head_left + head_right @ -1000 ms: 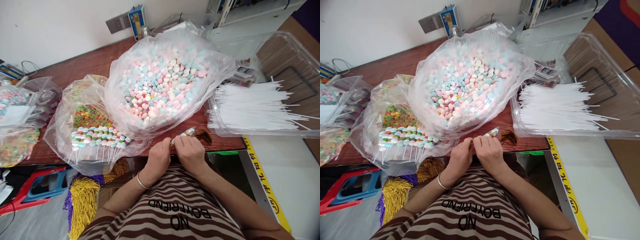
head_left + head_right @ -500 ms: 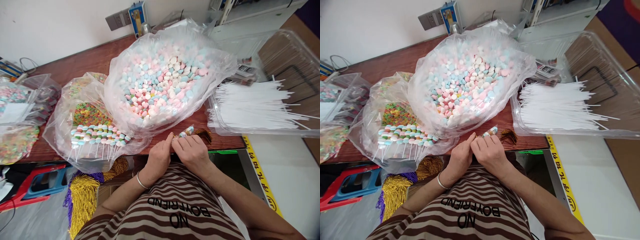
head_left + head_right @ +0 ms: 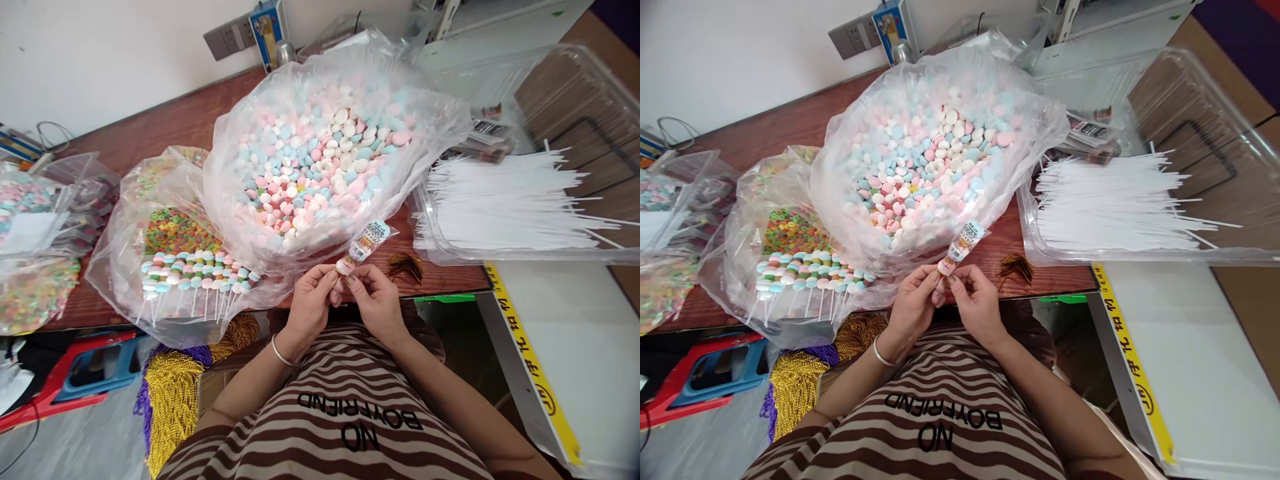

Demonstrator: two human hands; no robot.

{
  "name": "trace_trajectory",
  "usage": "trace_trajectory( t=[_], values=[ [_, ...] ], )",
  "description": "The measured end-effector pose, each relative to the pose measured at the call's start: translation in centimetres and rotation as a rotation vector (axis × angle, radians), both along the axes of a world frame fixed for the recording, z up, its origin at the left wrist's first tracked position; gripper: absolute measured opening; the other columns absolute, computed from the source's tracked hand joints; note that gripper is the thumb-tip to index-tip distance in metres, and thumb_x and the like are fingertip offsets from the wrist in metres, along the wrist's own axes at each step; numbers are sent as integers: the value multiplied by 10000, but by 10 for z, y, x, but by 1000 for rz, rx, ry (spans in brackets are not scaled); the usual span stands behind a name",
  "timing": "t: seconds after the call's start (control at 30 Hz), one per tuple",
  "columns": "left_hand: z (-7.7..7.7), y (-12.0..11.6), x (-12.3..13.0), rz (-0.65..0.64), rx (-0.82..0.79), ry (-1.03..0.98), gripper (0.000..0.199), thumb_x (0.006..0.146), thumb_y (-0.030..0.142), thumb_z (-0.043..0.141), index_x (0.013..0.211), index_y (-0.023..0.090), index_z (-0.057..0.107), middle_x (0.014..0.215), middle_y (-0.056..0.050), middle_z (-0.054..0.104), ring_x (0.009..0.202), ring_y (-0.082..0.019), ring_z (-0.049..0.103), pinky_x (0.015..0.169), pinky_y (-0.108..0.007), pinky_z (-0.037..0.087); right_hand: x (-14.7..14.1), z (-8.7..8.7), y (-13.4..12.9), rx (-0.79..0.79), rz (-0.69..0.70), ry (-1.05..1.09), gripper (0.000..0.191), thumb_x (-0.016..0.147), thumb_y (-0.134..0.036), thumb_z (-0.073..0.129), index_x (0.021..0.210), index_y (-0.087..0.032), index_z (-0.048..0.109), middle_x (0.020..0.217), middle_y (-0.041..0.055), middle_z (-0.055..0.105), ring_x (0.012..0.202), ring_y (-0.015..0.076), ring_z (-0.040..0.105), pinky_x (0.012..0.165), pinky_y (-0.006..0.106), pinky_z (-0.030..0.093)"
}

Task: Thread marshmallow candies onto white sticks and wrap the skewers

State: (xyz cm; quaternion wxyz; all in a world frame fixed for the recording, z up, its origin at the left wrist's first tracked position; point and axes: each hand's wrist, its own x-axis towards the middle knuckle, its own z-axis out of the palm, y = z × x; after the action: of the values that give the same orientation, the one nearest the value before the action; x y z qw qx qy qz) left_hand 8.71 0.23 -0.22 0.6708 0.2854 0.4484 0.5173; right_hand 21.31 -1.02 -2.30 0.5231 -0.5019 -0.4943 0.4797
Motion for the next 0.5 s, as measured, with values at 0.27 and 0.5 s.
trace_trajectory(
  t=[0.27, 0.5],
  values=[
    [1, 4, 2, -24, -102, -190, 302, 710, 311, 880, 836, 141, 664, 582, 66, 505, 453, -12, 335, 451, -141, 281, 6, 11, 11, -78, 128, 209, 281, 905, -415, 704, 1115, -235, 656, 1055, 58, 748, 950, 209, 689, 879, 362, 552],
    [-10, 3, -13, -150, 438, 519, 212, 971, 338, 605, 1073, 180, 704, 740, -4, 669, 573, -93, 567, 563, -223, 475, 17, 8, 14, -67, 155, 10, 231, 892, -400, 676, 839, -180, 718, 788, 37, 751, 754, 213, 677, 769, 355, 543]
  ],
)
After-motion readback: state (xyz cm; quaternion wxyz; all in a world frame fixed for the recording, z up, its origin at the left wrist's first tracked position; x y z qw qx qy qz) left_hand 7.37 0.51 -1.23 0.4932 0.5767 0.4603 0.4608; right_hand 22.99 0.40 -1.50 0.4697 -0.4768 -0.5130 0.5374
